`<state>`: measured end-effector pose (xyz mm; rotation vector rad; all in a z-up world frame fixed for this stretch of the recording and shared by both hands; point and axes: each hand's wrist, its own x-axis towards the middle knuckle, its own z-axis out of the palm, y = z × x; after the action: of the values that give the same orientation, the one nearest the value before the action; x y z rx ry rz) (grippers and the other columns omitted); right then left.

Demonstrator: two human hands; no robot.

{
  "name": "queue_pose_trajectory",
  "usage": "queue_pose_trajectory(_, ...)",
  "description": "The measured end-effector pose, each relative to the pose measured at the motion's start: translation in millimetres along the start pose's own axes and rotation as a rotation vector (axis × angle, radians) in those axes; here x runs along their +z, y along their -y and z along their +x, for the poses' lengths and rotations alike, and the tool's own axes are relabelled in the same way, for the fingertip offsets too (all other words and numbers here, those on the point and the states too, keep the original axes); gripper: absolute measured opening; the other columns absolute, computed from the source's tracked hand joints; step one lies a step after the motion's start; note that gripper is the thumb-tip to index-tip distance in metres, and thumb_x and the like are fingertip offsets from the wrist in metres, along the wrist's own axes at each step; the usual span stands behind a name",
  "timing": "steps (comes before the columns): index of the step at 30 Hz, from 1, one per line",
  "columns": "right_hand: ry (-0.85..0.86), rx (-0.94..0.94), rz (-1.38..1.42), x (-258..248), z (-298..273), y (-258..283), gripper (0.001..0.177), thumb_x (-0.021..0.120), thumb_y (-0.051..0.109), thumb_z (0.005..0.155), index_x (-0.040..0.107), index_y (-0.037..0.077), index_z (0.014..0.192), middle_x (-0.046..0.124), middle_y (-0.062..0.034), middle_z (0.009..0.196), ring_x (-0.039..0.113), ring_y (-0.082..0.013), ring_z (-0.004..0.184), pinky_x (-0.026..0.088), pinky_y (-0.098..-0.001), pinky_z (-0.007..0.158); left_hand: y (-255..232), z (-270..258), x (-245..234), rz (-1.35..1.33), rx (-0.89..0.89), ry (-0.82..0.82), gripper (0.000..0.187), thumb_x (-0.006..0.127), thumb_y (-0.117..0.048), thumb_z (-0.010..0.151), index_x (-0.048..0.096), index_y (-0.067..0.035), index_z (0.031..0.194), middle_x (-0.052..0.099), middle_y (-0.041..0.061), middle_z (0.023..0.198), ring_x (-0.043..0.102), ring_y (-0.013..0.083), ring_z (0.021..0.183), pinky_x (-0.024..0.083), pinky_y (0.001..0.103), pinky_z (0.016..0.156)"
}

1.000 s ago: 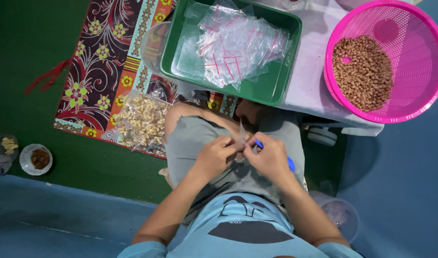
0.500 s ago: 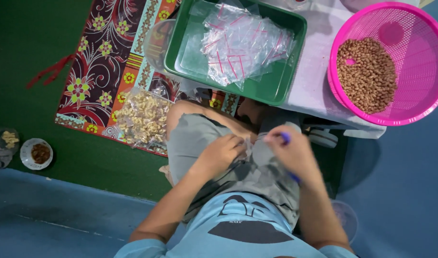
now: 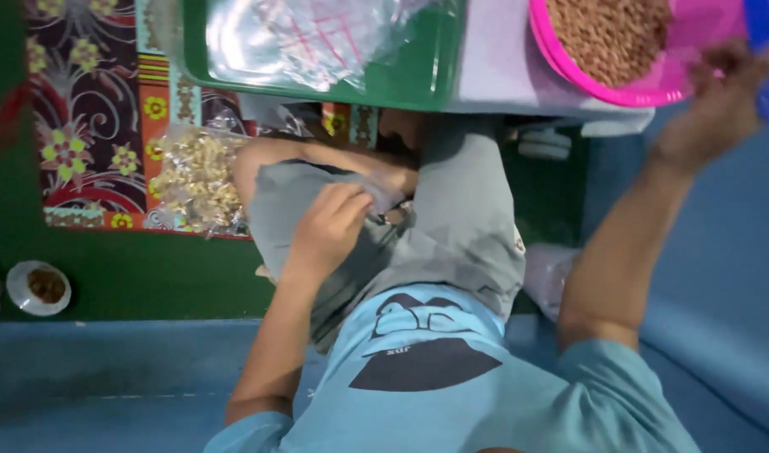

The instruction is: Scooping peanuts from a large basket into small plastic zip-lock bags and sealing them.

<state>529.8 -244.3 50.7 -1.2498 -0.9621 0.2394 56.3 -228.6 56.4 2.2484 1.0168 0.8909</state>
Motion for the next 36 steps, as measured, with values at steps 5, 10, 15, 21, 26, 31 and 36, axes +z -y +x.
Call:
queue_pose_trajectory(5,0.314,-0.262,-0.249,43,13,6,0.029,0.050,0.014,0.124,0.059,-0.008,0.107,0.066,-0.0225,0.101,0.061,-0.0330,0.091,0.051,-0.0448,0.085,-2,0,2,0.019,0.022,0.003,0.020,0.076,0.000,0.086,0.071,-0.002,0.106,0.069,0.007,0.115,0.065,0.0278,0.099,0.054,0.037,0.084)
queue_pose_trajectory(10,0.329,-0.410,-0.752,59,17,8,0.022,0.067,-0.003,0.119,0.063,-0.013,0.099,0.059,-0.0186,0.081,0.047,-0.0281,0.068,0.037,-0.0441,0.062,-1,-4,2,0.063,-0.002,-0.009,0.019,0.076,0.002,0.086,0.072,-0.003,0.103,0.069,0.006,0.112,0.066,0.0269,0.098,0.054,0.037,0.084)
queue_pose_trajectory(15,0.385,-0.186,-0.472,62,10,11,0.030,0.059,0.004,0.127,0.064,-0.012,0.103,0.061,-0.0171,0.086,0.052,-0.0253,0.073,0.040,-0.0386,0.065,-7,0,2,0.077,-0.005,-0.007,0.018,0.076,0.002,0.086,0.072,-0.003,0.103,0.069,0.006,0.111,0.066,0.0264,0.096,0.054,0.036,0.081)
queue_pose_trajectory(21,0.343,-0.132,-0.224,55,8,20,0.028,0.052,0.009,0.125,0.064,-0.014,0.119,0.068,-0.0230,0.099,0.062,-0.0274,0.083,0.051,-0.0362,0.076,-5,2,5,0.065,-0.003,0.002,0.019,0.076,0.001,0.086,0.071,-0.003,0.104,0.069,0.006,0.112,0.065,0.0270,0.098,0.054,0.037,0.083)
queue_pose_trajectory(26,0.357,-0.322,-0.307,55,9,40,0.029,0.050,0.008,0.126,0.065,-0.017,0.124,0.069,-0.0282,0.100,0.061,-0.0316,0.080,0.049,-0.0385,0.072,-3,5,6,0.059,0.018,0.026,0.020,0.076,0.001,0.085,0.071,-0.003,0.104,0.069,0.006,0.113,0.065,0.0268,0.099,0.054,0.036,0.083)
queue_pose_trajectory(31,0.320,-0.371,-0.389,58,12,50,0.028,0.049,0.003,0.125,0.067,-0.017,0.131,0.070,-0.0281,0.096,0.059,-0.0298,0.075,0.044,-0.0365,0.066,-5,5,7,0.097,0.013,0.012,0.018,0.076,0.000,0.086,0.072,-0.007,0.102,0.069,0.002,0.110,0.066,0.0238,0.099,0.054,0.035,0.080)
queue_pose_trajectory(36,0.321,-0.361,-0.340,63,12,53,0.032,0.048,0.009,0.125,0.066,-0.018,0.124,0.065,-0.0254,0.095,0.057,-0.0294,0.077,0.047,-0.0388,0.070,0,2,9,0.084,0.013,-0.007,0.018,0.076,-0.001,0.087,0.072,-0.005,0.103,0.069,0.003,0.110,0.065,0.0255,0.097,0.054,0.036,0.081)
